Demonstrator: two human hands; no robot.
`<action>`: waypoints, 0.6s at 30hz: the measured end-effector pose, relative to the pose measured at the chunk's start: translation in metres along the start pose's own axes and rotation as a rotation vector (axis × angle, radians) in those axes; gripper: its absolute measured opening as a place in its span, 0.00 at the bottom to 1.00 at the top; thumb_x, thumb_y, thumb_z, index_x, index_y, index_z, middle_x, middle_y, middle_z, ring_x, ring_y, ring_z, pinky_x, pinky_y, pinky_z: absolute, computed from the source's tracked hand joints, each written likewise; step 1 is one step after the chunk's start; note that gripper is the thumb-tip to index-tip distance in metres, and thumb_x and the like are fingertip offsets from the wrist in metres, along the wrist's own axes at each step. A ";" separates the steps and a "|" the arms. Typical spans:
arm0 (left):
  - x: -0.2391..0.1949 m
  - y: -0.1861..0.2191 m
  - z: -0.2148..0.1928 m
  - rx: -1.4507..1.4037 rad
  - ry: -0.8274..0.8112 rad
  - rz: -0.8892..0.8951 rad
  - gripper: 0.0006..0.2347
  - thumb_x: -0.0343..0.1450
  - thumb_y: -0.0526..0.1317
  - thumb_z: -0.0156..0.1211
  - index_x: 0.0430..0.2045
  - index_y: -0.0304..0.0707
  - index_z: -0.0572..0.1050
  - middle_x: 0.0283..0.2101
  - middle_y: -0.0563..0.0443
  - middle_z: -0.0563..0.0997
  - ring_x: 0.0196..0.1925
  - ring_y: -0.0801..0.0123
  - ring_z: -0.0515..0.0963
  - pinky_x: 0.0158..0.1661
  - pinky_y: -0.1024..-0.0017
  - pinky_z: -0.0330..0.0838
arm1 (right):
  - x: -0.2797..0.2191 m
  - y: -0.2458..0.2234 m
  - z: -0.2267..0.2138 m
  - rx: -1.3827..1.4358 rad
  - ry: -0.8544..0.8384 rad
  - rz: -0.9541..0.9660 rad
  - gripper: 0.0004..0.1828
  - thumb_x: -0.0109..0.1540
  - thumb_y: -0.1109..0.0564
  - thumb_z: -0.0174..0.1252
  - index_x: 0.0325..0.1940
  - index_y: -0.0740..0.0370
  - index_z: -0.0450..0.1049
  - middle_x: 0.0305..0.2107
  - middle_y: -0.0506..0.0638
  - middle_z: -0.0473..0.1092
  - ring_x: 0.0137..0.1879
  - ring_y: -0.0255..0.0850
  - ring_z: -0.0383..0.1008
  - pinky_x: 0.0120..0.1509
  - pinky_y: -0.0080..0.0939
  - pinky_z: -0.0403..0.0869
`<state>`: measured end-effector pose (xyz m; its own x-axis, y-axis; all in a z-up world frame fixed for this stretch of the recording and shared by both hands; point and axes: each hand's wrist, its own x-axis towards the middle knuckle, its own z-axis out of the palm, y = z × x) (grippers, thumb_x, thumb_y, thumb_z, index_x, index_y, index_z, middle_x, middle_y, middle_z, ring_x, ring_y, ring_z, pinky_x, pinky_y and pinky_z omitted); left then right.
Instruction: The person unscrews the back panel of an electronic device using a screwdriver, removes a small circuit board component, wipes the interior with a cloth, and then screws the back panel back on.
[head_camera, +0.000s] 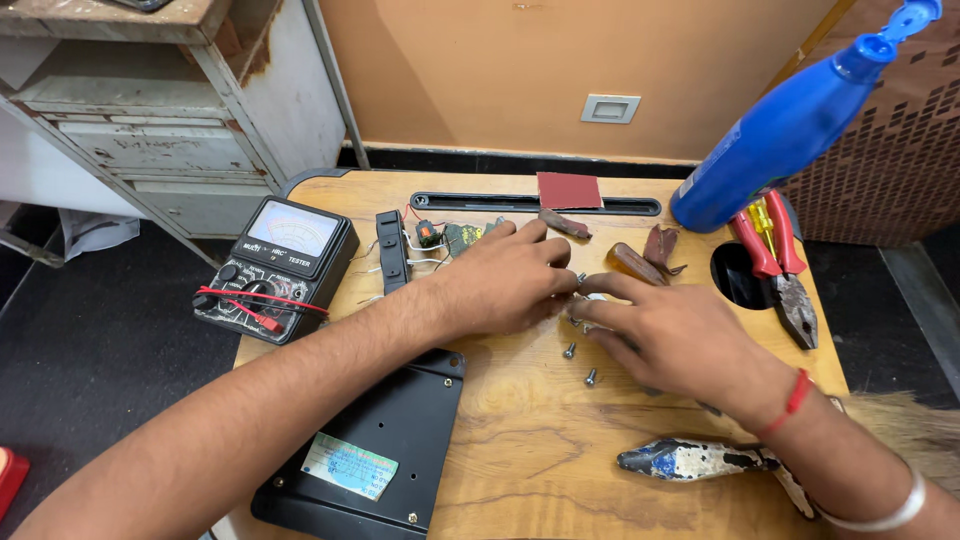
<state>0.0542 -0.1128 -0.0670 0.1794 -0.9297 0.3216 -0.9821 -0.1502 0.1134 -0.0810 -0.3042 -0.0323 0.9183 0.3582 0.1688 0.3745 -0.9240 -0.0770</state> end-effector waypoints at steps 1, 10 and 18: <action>0.001 -0.001 0.001 0.023 -0.010 0.003 0.08 0.68 0.44 0.65 0.37 0.47 0.82 0.44 0.51 0.78 0.55 0.57 0.74 0.48 0.55 0.70 | 0.003 0.000 0.001 -0.004 -0.036 0.004 0.16 0.57 0.50 0.61 0.48 0.48 0.81 0.48 0.45 0.75 0.32 0.50 0.78 0.33 0.50 0.76; -0.006 -0.016 -0.004 0.165 -0.120 -0.019 0.06 0.70 0.42 0.61 0.37 0.49 0.82 0.44 0.54 0.78 0.55 0.59 0.73 0.50 0.57 0.69 | -0.005 0.009 -0.006 -0.114 -0.110 0.062 0.12 0.58 0.49 0.60 0.44 0.47 0.80 0.46 0.42 0.76 0.32 0.47 0.79 0.33 0.48 0.76; 0.000 -0.005 -0.003 0.028 -0.014 0.079 0.10 0.66 0.43 0.63 0.39 0.50 0.83 0.44 0.53 0.78 0.55 0.58 0.71 0.48 0.57 0.67 | 0.001 0.006 0.004 -0.063 -0.008 -0.170 0.12 0.57 0.53 0.59 0.44 0.52 0.80 0.42 0.45 0.76 0.35 0.47 0.79 0.32 0.49 0.75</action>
<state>0.0593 -0.1108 -0.0652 0.1007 -0.9436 0.3155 -0.9944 -0.0856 0.0616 -0.0769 -0.3091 -0.0366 0.8436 0.5107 0.1660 0.5158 -0.8566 0.0138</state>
